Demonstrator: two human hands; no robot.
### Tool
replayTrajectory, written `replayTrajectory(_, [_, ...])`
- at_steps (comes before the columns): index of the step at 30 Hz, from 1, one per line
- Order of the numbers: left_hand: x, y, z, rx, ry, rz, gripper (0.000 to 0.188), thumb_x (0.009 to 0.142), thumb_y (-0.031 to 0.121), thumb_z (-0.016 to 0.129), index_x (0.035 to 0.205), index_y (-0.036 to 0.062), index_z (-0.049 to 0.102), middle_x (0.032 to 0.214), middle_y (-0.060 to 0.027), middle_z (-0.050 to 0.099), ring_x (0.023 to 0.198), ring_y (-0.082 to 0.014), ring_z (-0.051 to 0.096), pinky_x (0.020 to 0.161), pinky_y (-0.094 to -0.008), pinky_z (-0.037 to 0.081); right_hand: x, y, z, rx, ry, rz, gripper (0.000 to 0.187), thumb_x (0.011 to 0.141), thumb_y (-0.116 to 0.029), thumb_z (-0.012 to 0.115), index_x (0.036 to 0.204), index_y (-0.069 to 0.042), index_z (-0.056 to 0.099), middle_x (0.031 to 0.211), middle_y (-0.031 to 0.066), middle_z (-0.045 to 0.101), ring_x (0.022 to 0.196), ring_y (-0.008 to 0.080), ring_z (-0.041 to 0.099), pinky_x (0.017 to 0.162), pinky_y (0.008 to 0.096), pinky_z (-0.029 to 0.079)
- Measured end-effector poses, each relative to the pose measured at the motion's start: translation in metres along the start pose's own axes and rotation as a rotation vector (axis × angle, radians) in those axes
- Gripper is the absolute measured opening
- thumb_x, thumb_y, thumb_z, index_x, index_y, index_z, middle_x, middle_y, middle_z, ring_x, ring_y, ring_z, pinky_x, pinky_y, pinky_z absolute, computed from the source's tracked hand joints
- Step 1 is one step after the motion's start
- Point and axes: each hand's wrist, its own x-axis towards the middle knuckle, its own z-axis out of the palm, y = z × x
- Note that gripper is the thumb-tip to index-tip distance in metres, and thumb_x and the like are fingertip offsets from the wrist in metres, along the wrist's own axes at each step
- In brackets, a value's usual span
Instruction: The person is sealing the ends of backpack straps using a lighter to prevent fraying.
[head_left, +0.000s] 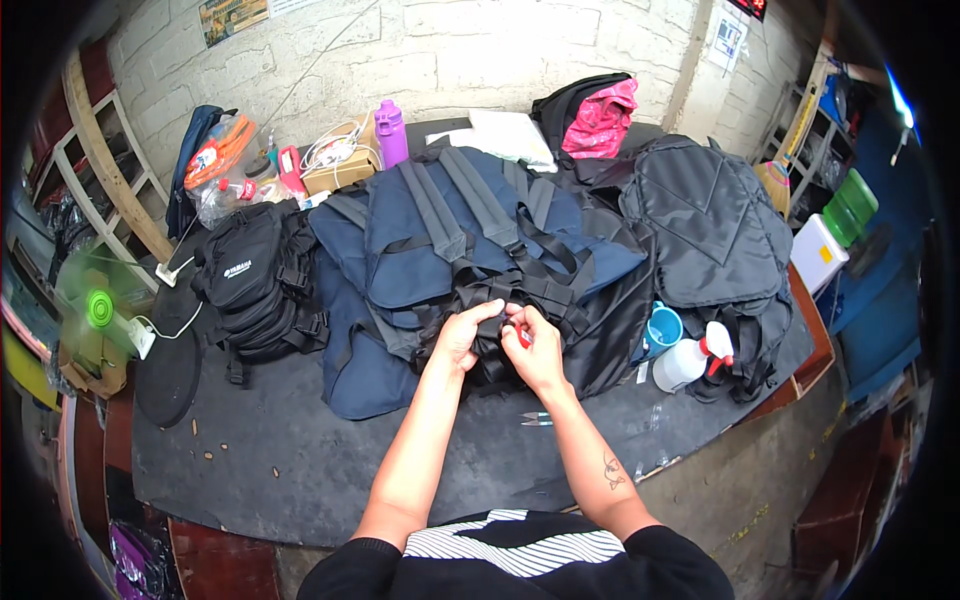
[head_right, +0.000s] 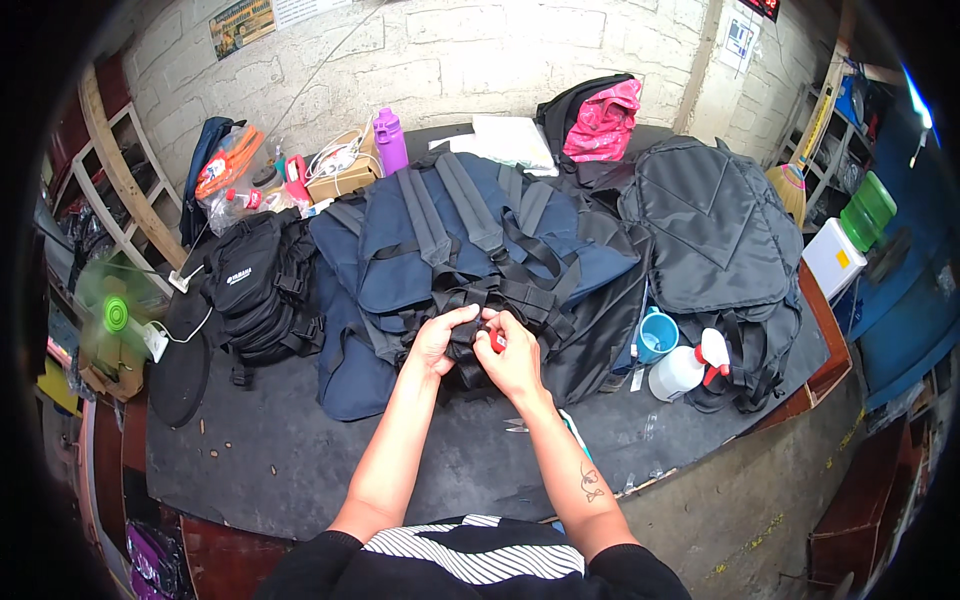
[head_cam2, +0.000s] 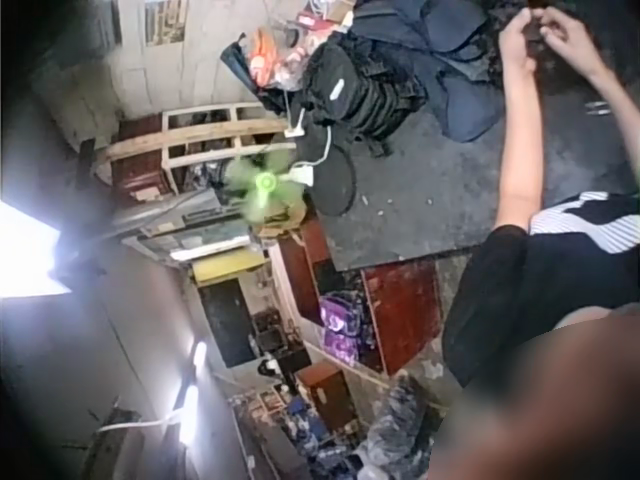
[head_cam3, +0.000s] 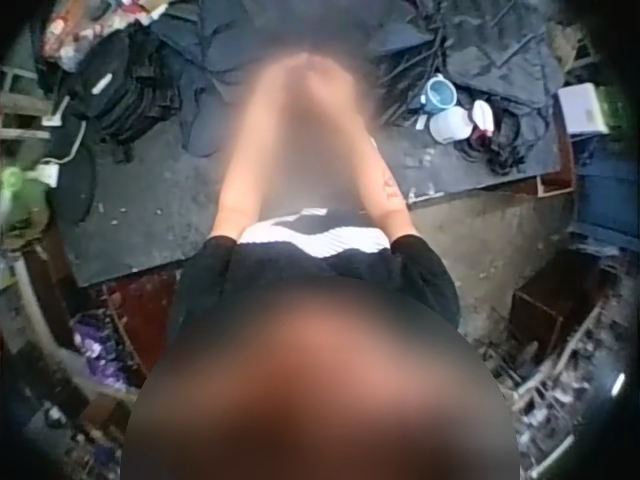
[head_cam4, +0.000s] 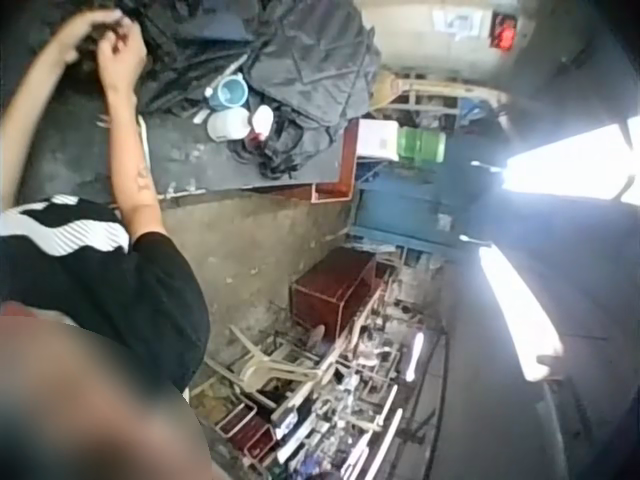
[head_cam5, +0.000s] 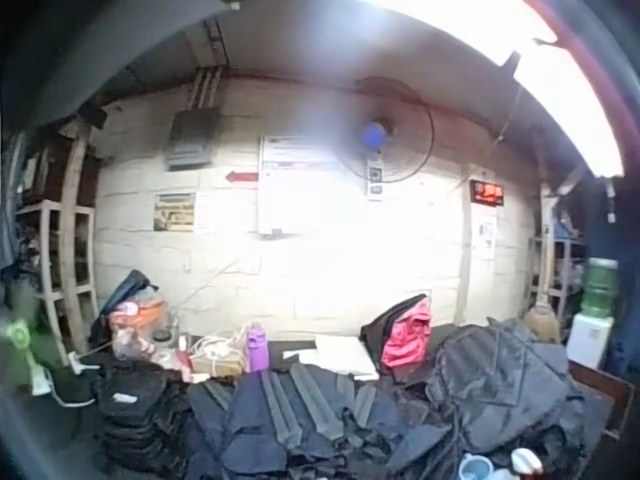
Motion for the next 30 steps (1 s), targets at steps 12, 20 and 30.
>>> replayTrajectory(12, [-0.004,0.002,0.005,0.005,0.011,-0.002,0.022,0.081,0.02,0.062,0.089,-0.0005,0.064,0.083,-0.0087,0.065,0.072,-0.0172,0.063,0.067,-0.0285,0.052,-0.001,0.002,0.0,0.063,0.001,-0.006,0.015,0.077,-0.011,0.06,0.077,0.001,0.051,0.064,0.0012,0.053,0.058,0.0069,0.046,0.056,0.0237,0.04])
replayTrajectory(20, [-0.013,0.003,0.007,0.062,0.034,0.008,0.027,0.082,0.027,0.063,0.088,0.0006,0.064,0.083,-0.0077,0.065,0.073,-0.0158,0.063,0.069,-0.028,0.051,-0.001,0.008,-0.007,0.265,-0.112,0.168,0.026,0.082,-0.022,0.061,0.08,0.003,0.055,0.064,-0.0009,0.047,0.062,0.005,0.041,0.057,0.0222,0.037])
replayTrajectory(30, [-0.006,-0.003,0.004,0.144,0.132,0.075,0.025,0.08,0.021,0.064,0.091,-0.0019,0.065,0.083,-0.0095,0.066,0.072,-0.0168,0.064,0.068,-0.0273,0.052,-0.004,0.002,-0.002,0.125,-0.044,0.074,0.01,0.075,-0.003,0.058,0.081,0.001,0.051,0.069,0.0013,0.054,0.063,0.0056,0.049,0.062,0.0214,0.043])
